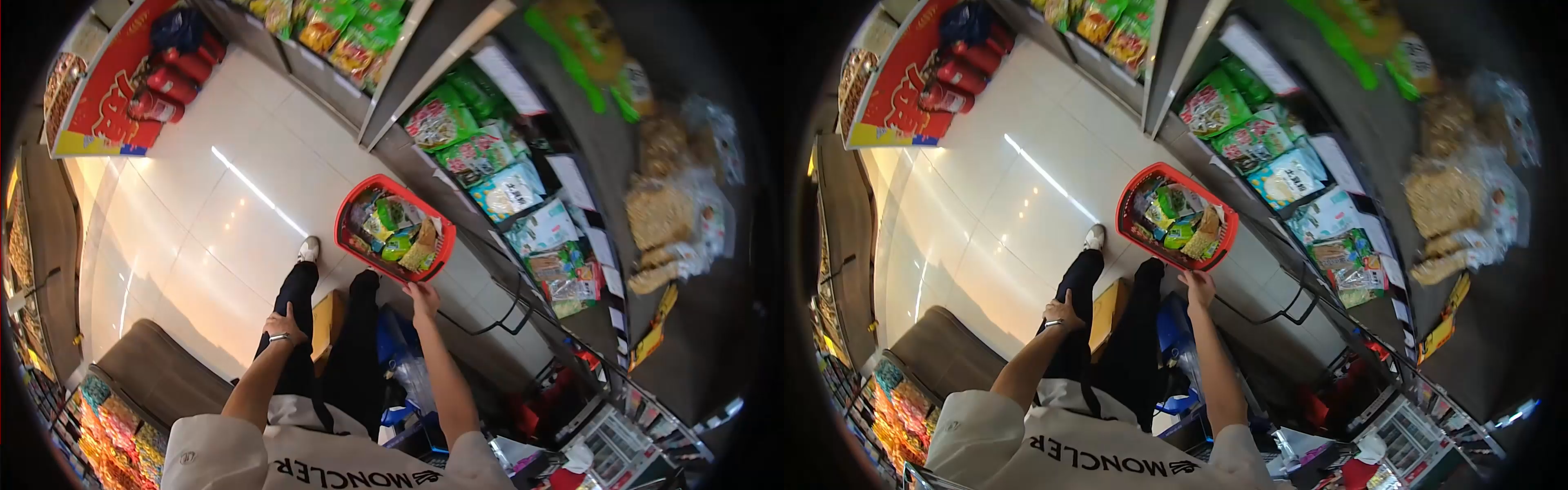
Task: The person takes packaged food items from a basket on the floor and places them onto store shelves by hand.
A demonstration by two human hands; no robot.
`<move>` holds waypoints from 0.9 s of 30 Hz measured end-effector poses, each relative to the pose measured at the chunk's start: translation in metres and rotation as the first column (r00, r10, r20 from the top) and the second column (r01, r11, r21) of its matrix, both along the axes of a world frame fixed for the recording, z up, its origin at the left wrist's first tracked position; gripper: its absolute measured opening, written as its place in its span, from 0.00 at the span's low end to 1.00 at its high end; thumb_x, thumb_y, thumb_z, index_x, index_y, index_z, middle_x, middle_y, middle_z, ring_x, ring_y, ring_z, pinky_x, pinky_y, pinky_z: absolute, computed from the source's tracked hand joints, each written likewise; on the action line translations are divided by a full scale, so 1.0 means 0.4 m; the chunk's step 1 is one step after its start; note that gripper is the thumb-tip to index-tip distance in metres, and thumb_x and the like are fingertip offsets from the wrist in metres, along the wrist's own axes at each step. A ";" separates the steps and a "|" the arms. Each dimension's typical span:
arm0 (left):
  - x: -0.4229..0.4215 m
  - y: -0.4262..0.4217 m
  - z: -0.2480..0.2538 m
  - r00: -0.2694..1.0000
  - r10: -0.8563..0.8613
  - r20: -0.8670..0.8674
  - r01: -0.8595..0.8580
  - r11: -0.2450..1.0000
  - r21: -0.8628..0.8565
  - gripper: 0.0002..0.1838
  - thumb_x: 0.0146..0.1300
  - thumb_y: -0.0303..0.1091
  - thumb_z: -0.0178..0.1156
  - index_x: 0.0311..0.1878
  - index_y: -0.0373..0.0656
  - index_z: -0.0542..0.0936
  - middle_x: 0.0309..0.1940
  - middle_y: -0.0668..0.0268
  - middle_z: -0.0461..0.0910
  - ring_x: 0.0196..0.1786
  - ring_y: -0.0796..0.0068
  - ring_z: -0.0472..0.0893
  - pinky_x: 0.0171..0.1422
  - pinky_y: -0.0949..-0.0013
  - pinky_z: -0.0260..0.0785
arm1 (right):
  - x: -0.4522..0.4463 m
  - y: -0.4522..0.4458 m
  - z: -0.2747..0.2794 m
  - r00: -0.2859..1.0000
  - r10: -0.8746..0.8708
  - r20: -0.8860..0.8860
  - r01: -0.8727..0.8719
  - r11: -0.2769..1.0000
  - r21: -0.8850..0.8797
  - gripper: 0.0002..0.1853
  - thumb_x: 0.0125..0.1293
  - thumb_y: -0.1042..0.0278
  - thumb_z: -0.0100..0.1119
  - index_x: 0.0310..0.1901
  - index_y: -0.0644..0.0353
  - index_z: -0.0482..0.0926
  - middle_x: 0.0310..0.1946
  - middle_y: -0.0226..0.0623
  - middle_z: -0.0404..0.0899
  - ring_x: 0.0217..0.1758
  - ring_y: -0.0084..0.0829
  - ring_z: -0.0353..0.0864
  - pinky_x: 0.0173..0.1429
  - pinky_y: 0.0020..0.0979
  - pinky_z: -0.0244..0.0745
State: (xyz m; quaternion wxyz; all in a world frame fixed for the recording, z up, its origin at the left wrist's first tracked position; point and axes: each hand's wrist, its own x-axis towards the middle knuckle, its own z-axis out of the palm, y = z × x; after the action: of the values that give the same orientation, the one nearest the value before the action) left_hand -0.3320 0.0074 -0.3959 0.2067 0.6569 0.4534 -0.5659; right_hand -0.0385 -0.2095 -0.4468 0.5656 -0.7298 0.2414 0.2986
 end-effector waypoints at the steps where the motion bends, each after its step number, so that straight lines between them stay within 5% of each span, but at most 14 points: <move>1: -0.014 0.000 -0.015 1.000 0.012 -0.014 -0.012 1.000 -0.022 0.67 0.45 0.62 0.77 0.84 0.61 0.46 0.66 0.45 0.70 0.69 0.44 0.73 0.69 0.46 0.71 | -0.001 0.016 -0.083 0.993 0.003 -0.117 0.009 0.994 0.109 0.10 0.65 0.81 0.66 0.46 0.68 0.78 0.45 0.43 0.83 0.50 0.37 0.86 0.57 0.34 0.86; 3: -0.043 -0.001 -0.039 0.997 0.035 0.062 -0.036 0.999 0.026 0.68 0.44 0.60 0.78 0.84 0.58 0.47 0.61 0.48 0.73 0.62 0.45 0.77 0.65 0.47 0.73 | 0.011 0.079 -0.176 0.946 -0.053 -0.320 0.136 0.960 0.243 0.07 0.68 0.78 0.64 0.44 0.71 0.80 0.44 0.45 0.84 0.51 0.42 0.87 0.60 0.35 0.87; 8: -0.075 -0.013 -0.109 0.986 0.049 0.156 -0.073 0.986 0.149 0.64 0.44 0.55 0.76 0.83 0.50 0.53 0.51 0.50 0.76 0.53 0.50 0.80 0.58 0.54 0.75 | 0.088 0.205 -0.499 0.832 -0.225 -0.507 0.361 0.913 0.189 0.26 0.74 0.61 0.63 0.64 0.70 0.69 0.63 0.48 0.74 0.64 0.43 0.78 0.65 0.37 0.86; 11: -0.053 -0.009 -0.143 0.961 0.127 0.244 -0.182 0.958 0.220 0.59 0.47 0.52 0.75 0.81 0.45 0.57 0.48 0.51 0.76 0.51 0.50 0.80 0.55 0.54 0.75 | 0.141 0.256 -0.632 0.636 -0.277 -0.721 0.577 0.791 0.205 0.32 0.74 0.47 0.62 0.62 0.71 0.72 0.58 0.47 0.79 0.57 0.40 0.84 0.58 0.35 0.88; 13: -0.031 -0.008 -0.161 0.951 0.175 0.256 -0.240 0.938 0.249 0.57 0.48 0.51 0.74 0.80 0.44 0.58 0.48 0.52 0.75 0.51 0.50 0.79 0.55 0.54 0.75 | 0.157 0.340 -0.592 0.570 -0.355 -0.741 0.652 0.744 0.145 0.34 0.73 0.42 0.61 0.61 0.71 0.74 0.54 0.46 0.81 0.53 0.39 0.86 0.55 0.34 0.88; 15: -0.030 -0.011 -0.183 0.942 0.205 0.267 -0.274 0.927 0.255 0.56 0.49 0.50 0.74 0.79 0.43 0.59 0.50 0.50 0.75 0.51 0.49 0.79 0.55 0.53 0.75 | 0.176 0.349 -0.629 0.555 -0.314 -0.770 0.647 0.745 0.162 0.32 0.73 0.39 0.59 0.53 0.67 0.77 0.41 0.39 0.84 0.48 0.34 0.86 0.41 0.30 0.84; 18: -0.016 0.005 -0.184 0.916 0.268 0.299 -0.338 0.916 0.215 0.54 0.48 0.47 0.74 0.78 0.41 0.60 0.58 0.45 0.73 0.54 0.46 0.79 0.57 0.52 0.75 | 0.186 0.322 -0.683 0.567 -0.226 -0.792 0.616 0.755 0.224 0.26 0.77 0.40 0.54 0.44 0.62 0.78 0.30 0.30 0.79 0.39 0.27 0.83 0.32 0.27 0.73; 20: 0.001 0.011 -0.185 0.917 0.272 0.294 -0.337 0.920 0.200 0.54 0.48 0.47 0.75 0.78 0.41 0.60 0.60 0.45 0.72 0.54 0.46 0.79 0.57 0.52 0.75 | 0.189 0.301 -0.714 0.738 -0.298 -0.606 0.452 0.885 0.115 0.22 0.82 0.45 0.45 0.41 0.57 0.75 0.21 0.27 0.64 0.26 0.24 0.70 0.29 0.27 0.67; 23: 0.025 0.007 -0.195 0.926 0.230 0.298 -0.300 0.929 0.217 0.55 0.48 0.48 0.75 0.77 0.41 0.60 0.61 0.47 0.71 0.55 0.46 0.78 0.57 0.52 0.75 | 0.199 0.333 -0.609 0.770 -0.336 -0.542 0.460 0.881 0.107 0.24 0.83 0.46 0.43 0.28 0.50 0.66 0.19 0.23 0.63 0.23 0.23 0.64 0.26 0.24 0.59; 26: 0.068 -0.004 -0.179 0.921 0.222 0.322 -0.302 0.926 0.227 0.54 0.48 0.49 0.76 0.75 0.37 0.62 0.61 0.47 0.70 0.56 0.47 0.77 0.59 0.53 0.73 | 0.211 0.215 -0.604 0.862 -0.083 -0.500 0.291 0.889 0.353 0.23 0.83 0.47 0.40 0.27 0.47 0.63 0.18 0.25 0.62 0.21 0.23 0.60 0.27 0.26 0.59; 27: 0.077 -0.007 -0.165 0.909 0.239 0.341 -0.323 0.921 0.218 0.53 0.48 0.48 0.76 0.75 0.36 0.62 0.61 0.46 0.70 0.57 0.47 0.76 0.61 0.53 0.72 | 0.194 0.226 -0.562 0.862 -0.184 -0.472 0.353 0.886 0.301 0.21 0.82 0.48 0.43 0.29 0.48 0.66 0.19 0.25 0.63 0.21 0.23 0.63 0.27 0.25 0.62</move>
State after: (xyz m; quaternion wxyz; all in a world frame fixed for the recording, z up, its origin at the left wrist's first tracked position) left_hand -0.3014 0.0047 -0.4620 0.2634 0.6859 0.5789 -0.3536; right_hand 0.0393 -0.1190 -0.6717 0.6644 -0.4811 0.3993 0.4096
